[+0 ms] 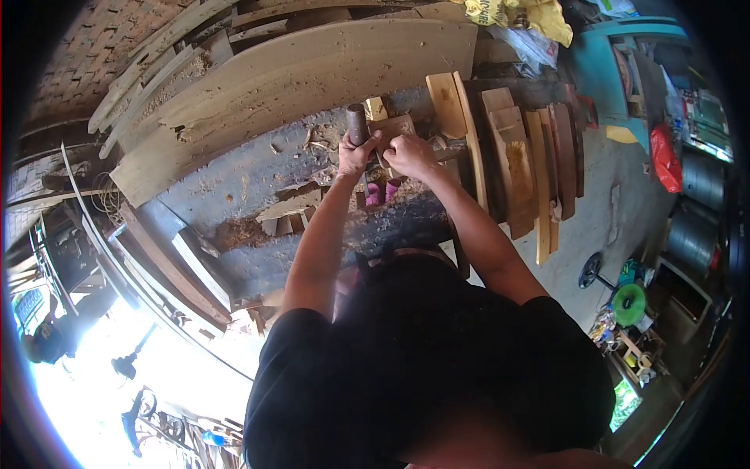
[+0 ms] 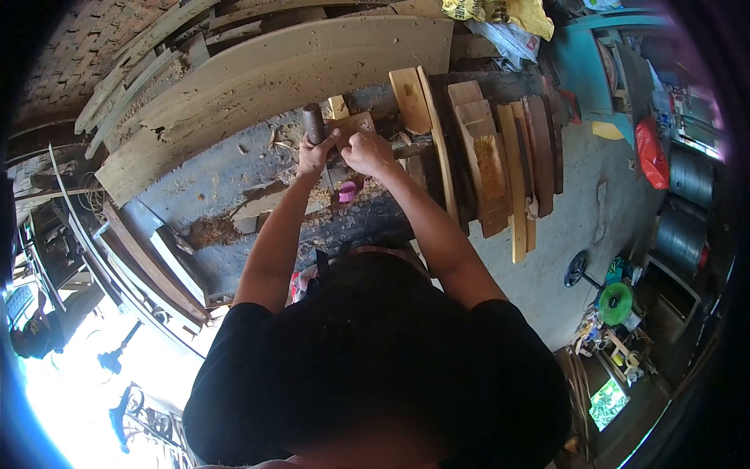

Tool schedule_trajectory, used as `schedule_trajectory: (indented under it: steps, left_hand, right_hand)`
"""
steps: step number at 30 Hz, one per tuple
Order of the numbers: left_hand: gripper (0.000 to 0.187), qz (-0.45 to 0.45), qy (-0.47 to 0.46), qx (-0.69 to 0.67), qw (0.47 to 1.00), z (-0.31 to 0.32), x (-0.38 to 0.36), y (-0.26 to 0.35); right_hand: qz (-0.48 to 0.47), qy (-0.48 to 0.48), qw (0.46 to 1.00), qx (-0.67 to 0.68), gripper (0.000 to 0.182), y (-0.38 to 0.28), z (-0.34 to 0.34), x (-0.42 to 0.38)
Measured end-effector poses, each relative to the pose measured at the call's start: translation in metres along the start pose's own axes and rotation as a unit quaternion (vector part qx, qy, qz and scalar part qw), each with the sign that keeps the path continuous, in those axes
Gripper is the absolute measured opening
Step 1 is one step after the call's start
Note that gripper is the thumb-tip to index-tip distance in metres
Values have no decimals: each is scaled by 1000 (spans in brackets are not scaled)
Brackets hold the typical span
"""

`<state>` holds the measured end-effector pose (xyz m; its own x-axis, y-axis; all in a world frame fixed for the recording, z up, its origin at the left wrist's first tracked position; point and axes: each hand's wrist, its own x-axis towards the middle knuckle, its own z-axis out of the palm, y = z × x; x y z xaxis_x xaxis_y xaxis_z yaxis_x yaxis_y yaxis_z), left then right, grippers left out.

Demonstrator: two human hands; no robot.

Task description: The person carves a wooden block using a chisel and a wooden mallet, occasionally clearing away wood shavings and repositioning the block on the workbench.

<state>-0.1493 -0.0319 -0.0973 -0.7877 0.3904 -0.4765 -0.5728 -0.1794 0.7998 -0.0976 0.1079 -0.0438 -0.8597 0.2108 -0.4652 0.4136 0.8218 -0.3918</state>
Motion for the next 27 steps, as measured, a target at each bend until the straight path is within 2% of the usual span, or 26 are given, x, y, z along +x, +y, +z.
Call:
schedule_trajectory:
  steps: [2, 3, 5, 9, 11, 12, 14, 15, 17, 18, 20, 21, 23, 24, 26, 27]
  left_hand:
    - [28, 0, 5, 13, 1000, 0, 0, -1]
    - [28, 0, 10, 24, 1000, -1, 1, -3]
    - [31, 1, 4, 34, 999, -4, 3, -6]
    - [34, 6, 3, 31, 999, -5, 5, -10]
    - [34, 2, 5, 26, 1000, -6, 7, -12]
    - [34, -3, 3, 20, 1000, -7, 7, -14]
    - [33, -2, -1, 24, 1000, -7, 6, -11]
    - [32, -1, 6, 27, 1000, -6, 5, -8]
    - [32, -3, 7, 27, 1000, -1, 2, -5]
    - [33, -6, 10, 24, 1000, -1, 1, -3]
    - [33, -7, 12, 19, 1000, 0, -1, 0]
    - [34, -7, 1, 26, 1000, -1, -1, 1]
    - [35, -6, -12, 33, 999, -4, -3, 2]
    - [33, 6, 13, 50, 999, -4, -3, -1]
    - [32, 22, 34, 62, 997, -1, -6, -1]
    - [31, 71, 70, 118, 988, 1, -12, 2]
  right_hand:
    - [-93, 4, 995, 42, 29, 14, 10, 6]
    - [-92, 4, 995, 43, 29, 16, 11, 4]
    - [-178, 82, 978, 66, 27, 21, 13, -3]
    - [-209, 98, 968, 99, 25, 18, 10, -15]
    - [-179, 92, 961, 188, 30, 15, 11, -20]
    - [-180, 91, 961, 190, 30, 13, 13, -27]
    - [-208, 46, 952, 219, 27, 10, 20, -46]
    - [-207, 47, 952, 219, 27, 9, 25, -57]
    - [-256, 23, 964, 67, 31, 8, 32, -81]
    - [-219, -40, 974, 32, 29, 11, 31, -90]
    - [-212, 101, 965, 118, 18, 32, 61, -96]
    - [-214, 102, 965, 116, 18, 41, 65, -99]
    - [-133, 174, 972, 82, 21, 61, 62, -109]
    - [-132, 177, 972, 79, 21, 68, 58, -118]
    - [-69, 238, 965, 86, 30, 82, 44, -140]
    - [-70, 241, 965, 81, 30, 91, 42, -152]
